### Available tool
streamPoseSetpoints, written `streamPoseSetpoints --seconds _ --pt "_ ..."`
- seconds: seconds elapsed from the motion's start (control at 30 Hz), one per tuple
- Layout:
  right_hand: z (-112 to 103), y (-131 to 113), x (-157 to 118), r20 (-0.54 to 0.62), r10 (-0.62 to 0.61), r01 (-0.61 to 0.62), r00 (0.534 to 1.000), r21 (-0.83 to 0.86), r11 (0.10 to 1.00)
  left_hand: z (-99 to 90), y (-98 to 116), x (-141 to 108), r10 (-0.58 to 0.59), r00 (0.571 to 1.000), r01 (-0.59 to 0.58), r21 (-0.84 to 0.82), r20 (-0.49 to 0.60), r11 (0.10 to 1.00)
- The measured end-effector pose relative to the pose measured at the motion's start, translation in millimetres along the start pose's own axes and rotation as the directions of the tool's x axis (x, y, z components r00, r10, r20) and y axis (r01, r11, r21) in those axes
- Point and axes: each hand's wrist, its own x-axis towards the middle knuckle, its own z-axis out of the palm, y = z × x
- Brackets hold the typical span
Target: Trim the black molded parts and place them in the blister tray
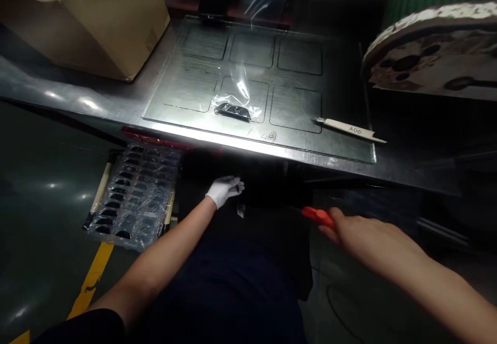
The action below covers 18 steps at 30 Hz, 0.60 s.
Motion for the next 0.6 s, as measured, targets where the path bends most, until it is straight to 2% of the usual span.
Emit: streamPoseSetpoints --seconds 0.07,0.1,0.2,0.3,0.37,0.43,0.53,0.6 --pt "-13 -31 11 0.157 -0.132 0.122 0.979 0.070 0.990 -13.6 19 -9 0.061 0.998 -0.061 -0.032 -0.008 0.998" --pt "-17 -46 16 0.186 -0.174 0.167 0.967 0.052 0.985 -21.8 29 -15 0.090 0.996 -0.091 -0.045 -0.011 0.995" --pt "-30 -91 24 0.104 -0.218 0.234 0.970 -0.182 0.955 -50.4 54 -39 0.184 0.982 -0.186 -0.085 -0.031 0.979" --pt "-45 -129 32 0.093 -0.348 0.360 0.933 -0.259 0.896 -81.7 71 -65 0.279 0.955 -0.290 -0.119 -0.101 0.950" --pt "-57 -149 42 0.071 -0.411 0.414 0.909 -0.287 0.864 -100.5 77 -80 0.330 0.928 -0.354 -0.132 -0.174 0.926" --pt "-68 -162 58 -0.009 -0.412 0.380 0.911 -0.366 0.850 -115.1 77 -91 0.361 0.901 -0.400 -0.136 -0.240 0.906" --pt "-75 -169 79 -0.093 -0.396 0.322 0.913 -0.432 0.843 -127.6 70 -102 0.372 0.879 -0.426 -0.140 -0.298 0.894" --pt "-72 -169 82 -0.081 -0.398 0.327 0.914 -0.431 0.841 -130.6 63 -106 0.365 0.878 -0.423 -0.147 -0.311 0.894"
